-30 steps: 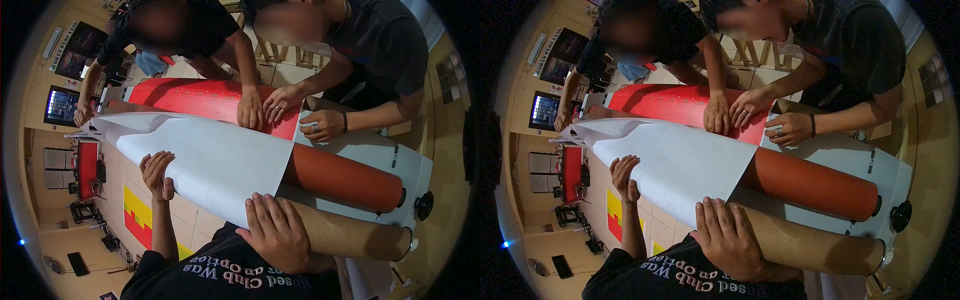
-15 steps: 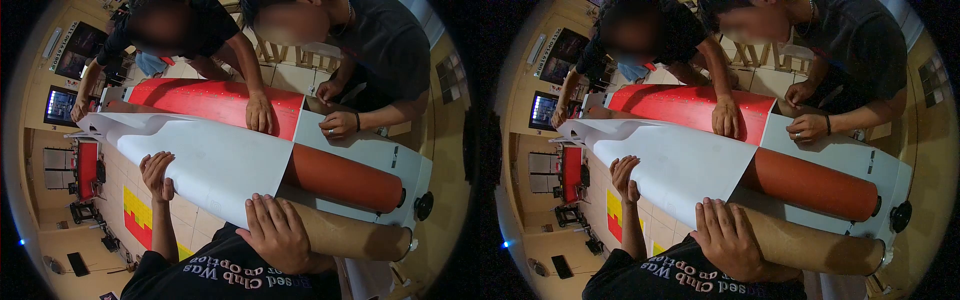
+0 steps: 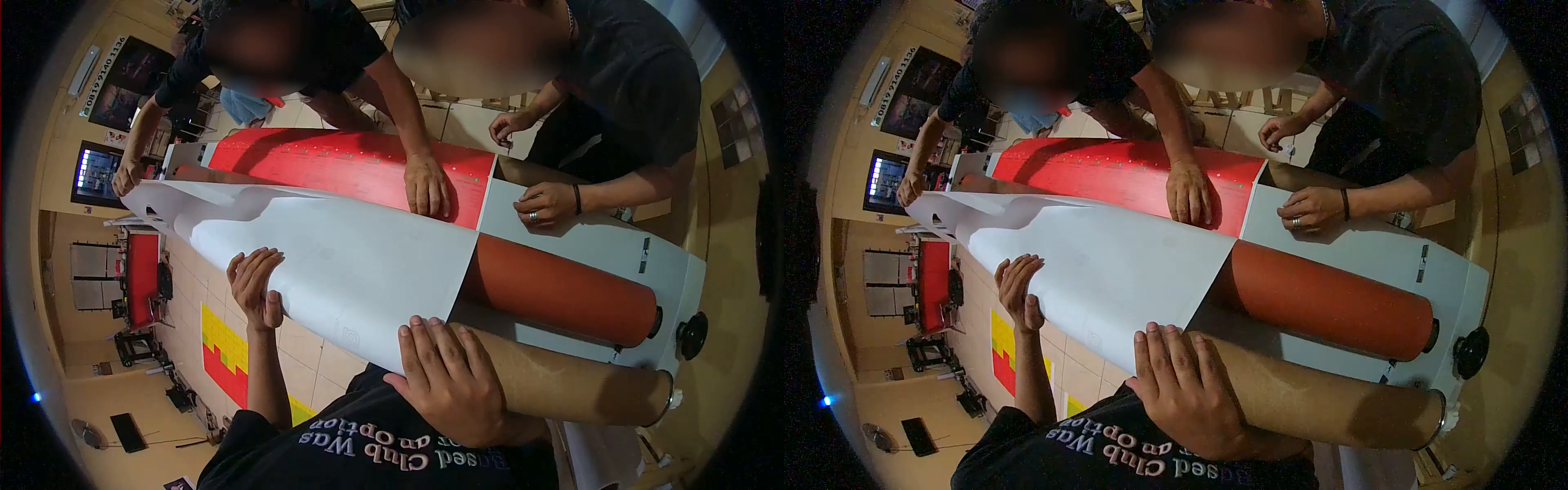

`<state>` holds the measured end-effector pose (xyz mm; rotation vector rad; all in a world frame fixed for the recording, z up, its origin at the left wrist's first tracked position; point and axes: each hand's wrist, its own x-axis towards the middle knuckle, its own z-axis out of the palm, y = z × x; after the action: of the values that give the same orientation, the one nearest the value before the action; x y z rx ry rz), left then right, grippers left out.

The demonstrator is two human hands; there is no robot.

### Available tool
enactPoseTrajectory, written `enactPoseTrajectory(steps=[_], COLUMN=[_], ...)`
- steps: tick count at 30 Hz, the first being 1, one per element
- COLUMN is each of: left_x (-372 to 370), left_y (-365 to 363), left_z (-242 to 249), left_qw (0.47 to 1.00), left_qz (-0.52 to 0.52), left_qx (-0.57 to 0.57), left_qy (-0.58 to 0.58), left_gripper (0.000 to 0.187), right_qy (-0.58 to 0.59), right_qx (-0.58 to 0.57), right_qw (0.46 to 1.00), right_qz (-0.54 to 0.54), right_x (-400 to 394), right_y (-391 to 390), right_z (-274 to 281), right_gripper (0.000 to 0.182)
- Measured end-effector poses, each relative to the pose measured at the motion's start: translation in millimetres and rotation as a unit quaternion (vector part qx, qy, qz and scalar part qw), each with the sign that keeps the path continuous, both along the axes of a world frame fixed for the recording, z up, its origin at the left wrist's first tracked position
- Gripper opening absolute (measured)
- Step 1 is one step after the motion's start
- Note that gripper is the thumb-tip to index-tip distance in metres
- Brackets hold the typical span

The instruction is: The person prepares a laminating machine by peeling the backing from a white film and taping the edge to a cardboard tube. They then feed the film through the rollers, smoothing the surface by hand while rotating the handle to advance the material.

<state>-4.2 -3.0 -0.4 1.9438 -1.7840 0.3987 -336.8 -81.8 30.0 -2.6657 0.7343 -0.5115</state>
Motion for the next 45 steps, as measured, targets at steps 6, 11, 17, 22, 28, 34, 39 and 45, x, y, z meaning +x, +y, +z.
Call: enactPoseTrajectory(steps=[6, 11, 17, 22, 28, 34, 39, 45], left_x=[1, 3, 0, -1, 1, 3, 5, 5], left_y=[-1, 2, 1, 2, 4, 7, 10, 11], left_z=[-2, -2, 12, 29, 28, 35, 35, 29], left_qw=[1.000, 1.000, 0.998, 0.990, 0.992, 0.991, 0.992, 0.991], left_qz=[-0.004, -0.006, -0.006, 0.007, 0.012, 0.014, 0.020, 0.018], left_qx=[-0.018, 0.001, 0.054, 0.136, 0.101, 0.120, 0.122, 0.126], left_qy=[-0.003, -0.008, 0.024, 0.038, 0.074, 0.051, 0.035, 0.047], left_gripper=[0.058, 0.059, 0.055, 0.059, 0.060, 0.059, 0.058, 0.055], right_qy=[0.005, 0.015, 0.008, -0.029, -0.025, -0.051, -0.050, -0.044], right_qx=[0.001, -0.004, -0.009, 0.007, -0.001, -0.016, -0.025, -0.013], right_qw=[1.000, 1.000, 1.000, 0.999, 1.000, 0.998, 0.998, 0.999], right_qz=[0.006, 0.018, 0.017, -0.017, -0.018, -0.039, -0.034, -0.018], right_x=[-1, -2, -3, -4, -3, -1, 0, 0], right_y=[0, 0, 1, 9, 9, 7, 5, 5], right_z=[0, -2, -1, -3, -4, -4, -1, -1], right_gripper=[0.062, 0.059, 0.060, 0.060, 0.058, 0.055, 0.055, 0.055])
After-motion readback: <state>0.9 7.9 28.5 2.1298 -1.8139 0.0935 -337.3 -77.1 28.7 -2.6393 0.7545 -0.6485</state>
